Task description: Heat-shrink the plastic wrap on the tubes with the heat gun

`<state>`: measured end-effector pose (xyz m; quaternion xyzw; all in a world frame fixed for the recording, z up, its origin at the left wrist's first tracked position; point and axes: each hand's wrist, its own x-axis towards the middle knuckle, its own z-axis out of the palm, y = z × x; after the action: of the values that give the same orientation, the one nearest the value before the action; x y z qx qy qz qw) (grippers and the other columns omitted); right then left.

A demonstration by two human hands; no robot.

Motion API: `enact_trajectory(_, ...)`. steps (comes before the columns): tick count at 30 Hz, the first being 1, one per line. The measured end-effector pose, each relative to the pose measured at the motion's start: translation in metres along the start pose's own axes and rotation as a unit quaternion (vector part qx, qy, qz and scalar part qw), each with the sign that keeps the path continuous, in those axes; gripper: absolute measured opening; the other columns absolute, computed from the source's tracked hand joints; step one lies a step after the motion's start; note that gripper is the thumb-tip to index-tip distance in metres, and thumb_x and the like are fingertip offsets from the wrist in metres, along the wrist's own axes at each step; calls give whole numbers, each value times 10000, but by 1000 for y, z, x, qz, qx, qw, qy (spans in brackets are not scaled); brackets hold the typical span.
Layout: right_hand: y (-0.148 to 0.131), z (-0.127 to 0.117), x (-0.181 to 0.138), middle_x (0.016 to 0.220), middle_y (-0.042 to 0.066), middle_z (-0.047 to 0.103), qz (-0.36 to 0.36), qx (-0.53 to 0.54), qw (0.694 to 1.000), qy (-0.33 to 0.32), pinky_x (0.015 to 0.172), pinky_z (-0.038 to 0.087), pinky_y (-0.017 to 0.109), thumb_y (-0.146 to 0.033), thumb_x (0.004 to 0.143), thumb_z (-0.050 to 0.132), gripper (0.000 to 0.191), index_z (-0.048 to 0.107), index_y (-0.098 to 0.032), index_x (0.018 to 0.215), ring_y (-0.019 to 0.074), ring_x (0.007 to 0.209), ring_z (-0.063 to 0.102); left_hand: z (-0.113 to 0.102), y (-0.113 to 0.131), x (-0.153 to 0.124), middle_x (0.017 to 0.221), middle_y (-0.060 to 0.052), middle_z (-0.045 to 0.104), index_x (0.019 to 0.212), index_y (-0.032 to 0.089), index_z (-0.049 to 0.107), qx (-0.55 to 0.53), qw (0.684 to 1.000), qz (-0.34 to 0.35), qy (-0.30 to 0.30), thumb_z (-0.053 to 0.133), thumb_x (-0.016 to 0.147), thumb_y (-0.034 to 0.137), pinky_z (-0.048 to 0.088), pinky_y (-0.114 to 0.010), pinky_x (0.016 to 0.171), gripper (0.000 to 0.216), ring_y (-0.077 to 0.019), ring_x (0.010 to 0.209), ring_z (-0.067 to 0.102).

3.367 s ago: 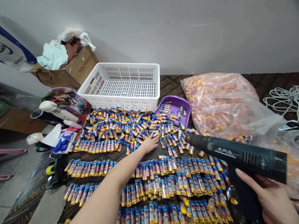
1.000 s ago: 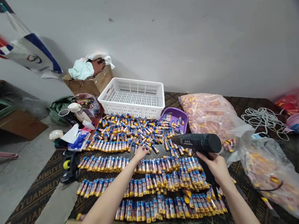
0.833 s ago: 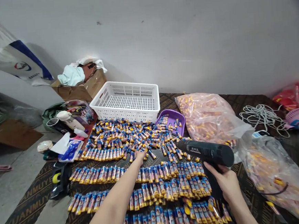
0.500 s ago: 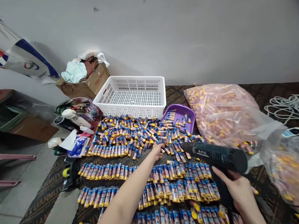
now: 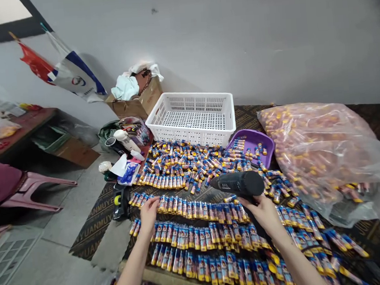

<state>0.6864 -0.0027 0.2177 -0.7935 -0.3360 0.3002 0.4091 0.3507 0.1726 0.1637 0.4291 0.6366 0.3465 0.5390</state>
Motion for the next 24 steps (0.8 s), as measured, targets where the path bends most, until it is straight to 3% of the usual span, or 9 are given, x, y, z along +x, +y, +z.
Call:
enact_trajectory(3, -24, 19, 2, 924, 85, 712, -34, -44, 998, -35, 776, 477, 385, -447, 706, 618, 387, 699, -131, 915, 314, 895, 630, -57, -21, -8, 843, -82, 669, 835, 114, 637, -11, 999, -4, 38, 656, 549, 390, 473, -294, 718, 398, -169, 742, 619)
enact_trajectory(7, -52, 48, 3, 949, 92, 706, -66, -48, 994, -66, 783, 469, 383, -425, 712, 619, 375, 692, -135, 938, 309, 900, 627, -98, -41, -11, 796, -75, 673, 810, 120, 633, -30, 997, -34, 58, 673, 527, 396, 485, -295, 682, 397, -172, 701, 623)
enact_trajectory(11, -76, 80, 7, 959, 102, 702, -60, -14, 994, -91, 796, 467, 385, -433, 724, 611, 380, 689, -124, 931, 306, 916, 624, -113, -47, -1, 768, -72, 673, 810, 120, 633, -41, 997, -39, 50, 672, 529, 411, 491, -293, 672, 406, -176, 698, 625)
enact_trajectory(18, -115, 134, 20, 913, 92, 710, -77, -27, 990, -114, 759, 472, 362, -437, 707, 618, 373, 696, -122, 892, 297, 884, 625, -131, -35, 28, 802, -86, 671, 828, 117, 632, -34, 999, -1, 38, 653, 556, 443, 488, -299, 707, 425, -180, 736, 623)
enact_trajectory(24, -137, 180, 27, 936, 84, 707, -103, -7, 983, -151, 762, 471, 351, -393, 708, 603, 346, 693, -125, 909, 282, 886, 627, -154, -35, 46, 795, -88, 670, 820, 123, 633, 25, 998, 35, 40, 603, 605, 427, 480, -315, 723, 373, -193, 737, 615)
